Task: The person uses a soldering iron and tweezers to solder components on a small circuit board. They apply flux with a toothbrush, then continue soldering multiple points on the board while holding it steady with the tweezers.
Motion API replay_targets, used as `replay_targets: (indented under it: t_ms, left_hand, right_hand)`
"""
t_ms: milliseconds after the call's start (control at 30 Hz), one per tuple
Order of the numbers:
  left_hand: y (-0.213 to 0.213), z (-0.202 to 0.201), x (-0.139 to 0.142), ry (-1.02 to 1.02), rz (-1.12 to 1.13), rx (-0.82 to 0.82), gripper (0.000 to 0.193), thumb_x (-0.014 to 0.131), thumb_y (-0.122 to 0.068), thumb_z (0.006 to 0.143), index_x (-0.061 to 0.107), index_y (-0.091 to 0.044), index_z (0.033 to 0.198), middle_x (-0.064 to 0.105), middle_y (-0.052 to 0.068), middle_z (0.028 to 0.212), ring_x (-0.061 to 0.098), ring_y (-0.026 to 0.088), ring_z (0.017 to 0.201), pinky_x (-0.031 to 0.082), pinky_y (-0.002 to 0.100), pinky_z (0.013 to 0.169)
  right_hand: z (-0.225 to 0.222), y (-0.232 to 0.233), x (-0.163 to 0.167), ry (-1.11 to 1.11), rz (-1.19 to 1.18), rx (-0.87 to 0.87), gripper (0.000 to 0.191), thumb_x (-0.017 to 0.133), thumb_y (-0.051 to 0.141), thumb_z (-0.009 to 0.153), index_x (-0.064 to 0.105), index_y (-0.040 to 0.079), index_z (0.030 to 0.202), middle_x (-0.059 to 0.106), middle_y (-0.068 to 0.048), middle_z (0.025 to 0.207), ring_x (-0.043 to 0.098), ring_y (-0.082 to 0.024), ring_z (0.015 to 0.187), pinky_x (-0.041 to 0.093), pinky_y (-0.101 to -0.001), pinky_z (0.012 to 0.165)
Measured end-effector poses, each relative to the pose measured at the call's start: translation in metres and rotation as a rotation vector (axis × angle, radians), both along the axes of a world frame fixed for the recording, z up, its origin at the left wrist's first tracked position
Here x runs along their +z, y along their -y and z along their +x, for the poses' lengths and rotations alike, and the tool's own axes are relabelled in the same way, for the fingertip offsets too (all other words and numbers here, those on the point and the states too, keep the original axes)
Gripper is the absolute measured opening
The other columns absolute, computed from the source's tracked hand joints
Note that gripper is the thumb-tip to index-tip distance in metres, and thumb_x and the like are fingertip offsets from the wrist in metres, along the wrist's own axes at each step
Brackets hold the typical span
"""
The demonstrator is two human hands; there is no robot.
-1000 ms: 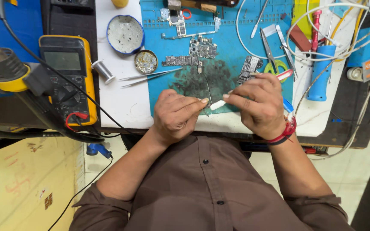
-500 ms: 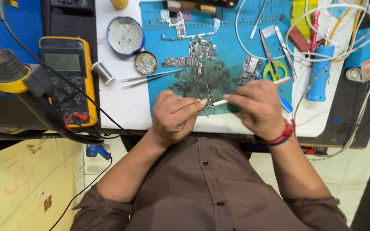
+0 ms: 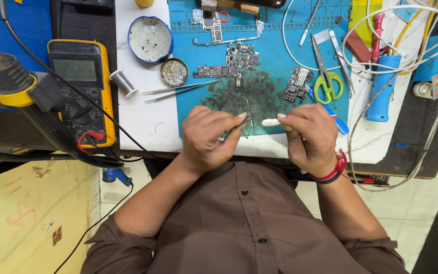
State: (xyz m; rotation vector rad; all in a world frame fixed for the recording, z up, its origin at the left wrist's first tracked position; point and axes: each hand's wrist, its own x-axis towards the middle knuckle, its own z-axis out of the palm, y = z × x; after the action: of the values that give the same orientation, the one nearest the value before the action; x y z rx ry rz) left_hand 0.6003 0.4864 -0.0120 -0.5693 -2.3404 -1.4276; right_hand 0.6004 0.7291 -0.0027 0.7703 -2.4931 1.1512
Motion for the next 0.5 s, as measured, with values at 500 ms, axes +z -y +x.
replay_targets:
  t_ms: [500]
  left_hand:
    - [0.008,0.004,0.013,-0.204,-0.233,-0.036,0.036,0.085,-0.007,0.085,0.074,-0.008,0.119,0.072,-0.002,0.103,0.063,0.014,0.082,0.042,0.035,0.080]
  right_hand:
    - [0.035,0.021,0.007,0.161,-0.194,-0.154,0.026,0.070,-0.007,0.101,0.068,0.004,0.124,0.069,-0.014,0.103,0.067,-0.019,0.082,0.052,-0.0264,0.070]
